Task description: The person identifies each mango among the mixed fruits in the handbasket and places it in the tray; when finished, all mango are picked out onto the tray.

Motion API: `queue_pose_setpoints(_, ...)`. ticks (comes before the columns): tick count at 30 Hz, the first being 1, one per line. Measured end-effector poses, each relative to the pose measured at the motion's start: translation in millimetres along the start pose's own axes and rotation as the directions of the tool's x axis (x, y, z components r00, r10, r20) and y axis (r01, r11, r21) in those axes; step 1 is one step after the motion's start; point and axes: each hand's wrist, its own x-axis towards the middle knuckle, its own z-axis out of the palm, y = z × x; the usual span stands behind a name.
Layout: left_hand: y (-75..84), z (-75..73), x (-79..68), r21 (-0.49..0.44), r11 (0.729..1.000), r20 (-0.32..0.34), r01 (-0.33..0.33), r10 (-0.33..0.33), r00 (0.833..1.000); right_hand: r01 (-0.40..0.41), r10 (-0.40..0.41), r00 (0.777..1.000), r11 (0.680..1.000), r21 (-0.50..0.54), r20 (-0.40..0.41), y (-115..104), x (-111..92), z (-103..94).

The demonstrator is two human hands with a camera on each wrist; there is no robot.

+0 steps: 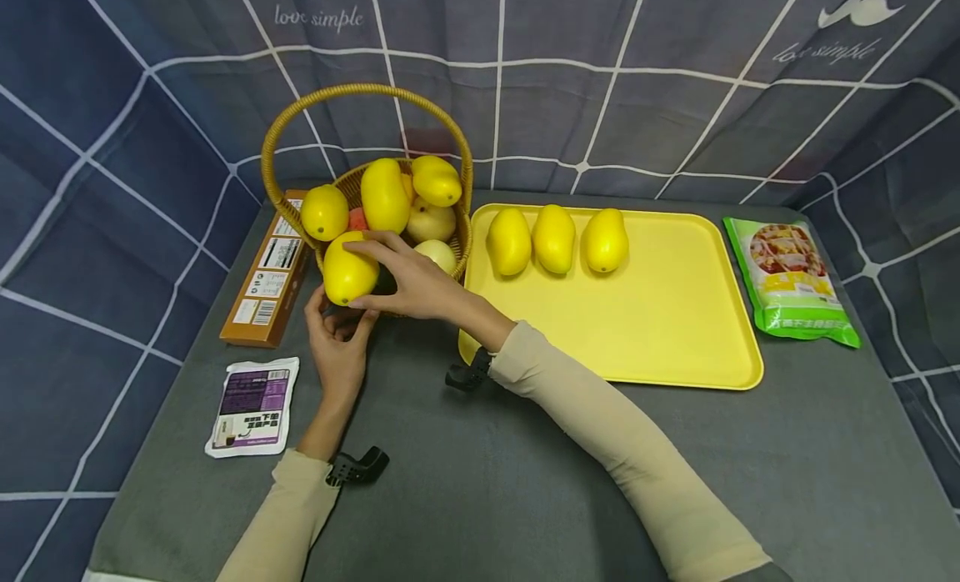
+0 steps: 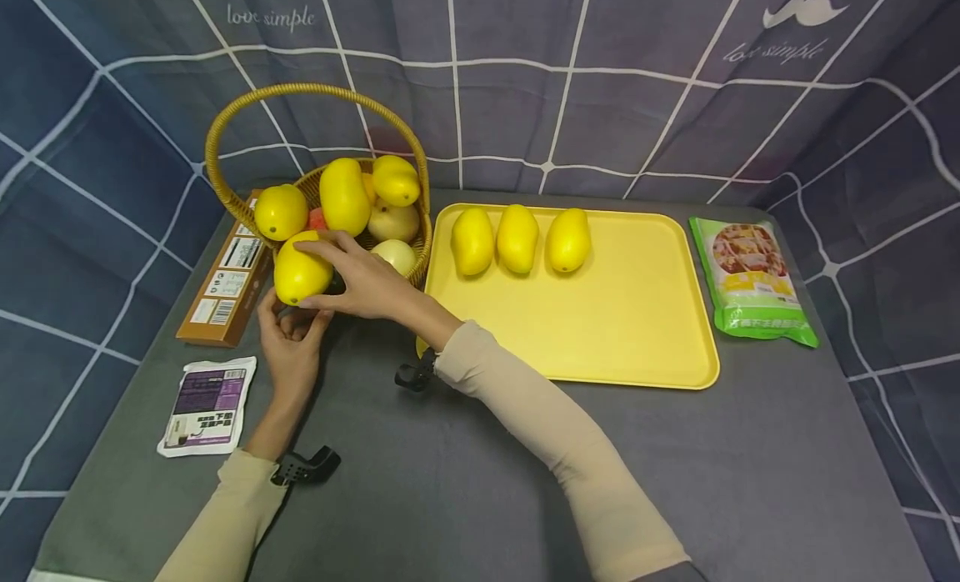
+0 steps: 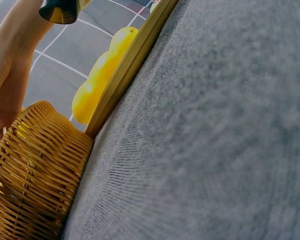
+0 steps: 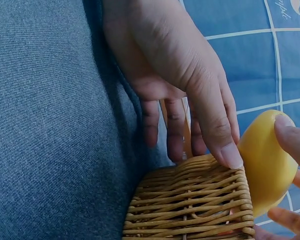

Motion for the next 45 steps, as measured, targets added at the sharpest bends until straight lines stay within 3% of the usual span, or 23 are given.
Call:
queue_pose_setpoints(6, -1.3, -0.5, 0.9, 0.021, 1.0, -0.001, -0.001, 0.001, 1.0, 0.012, -0.012, 1.0, 1.0, 0.004, 0.007, -1, 3, 1.5)
queue_pose_setpoints(13, -27.7, -3.0, 4.7, 0.029, 1.0, -0.022, 0.008, -0.008, 1.0, 0.009, -0.009, 1.0, 1.0, 0.02, -0.015, -1, 2, 3.2)
queue_pose_setpoints(18, -32.8, -2.3, 4.5, 0.011, 1.0, -0.016, -0.001, 0.001, 1.0, 0.045, -0.045, 0.998, 0.999, 0.012, -0.05, 2, -5, -0.4)
queue_pose_setpoints(26, -28.3, -0.1, 4.4, -0.005, 1.0, -0.01, -0.006, 0.006, 1.0, 0.075, -0.074, 0.989, 0.997, 0.002, -0.126, 9, -23, -18.3)
queue_pose_setpoints(34, -2.4, 1.0, 0.3, -0.003, 1.0, -0.004, -0.009, 0.009, 1.0, 0.09, -0.091, 0.984, 0.996, -0.017, -0.155, 13, -35, -26.8)
queue_pose_setpoints(45, -3.2, 1.2, 0.2, -0.029, 1.0, -0.003, -0.003, 0.003, 1.0, 0.095, -0.093, 0.974, 0.996, -0.005, -0.206, 22, -56, -39.8)
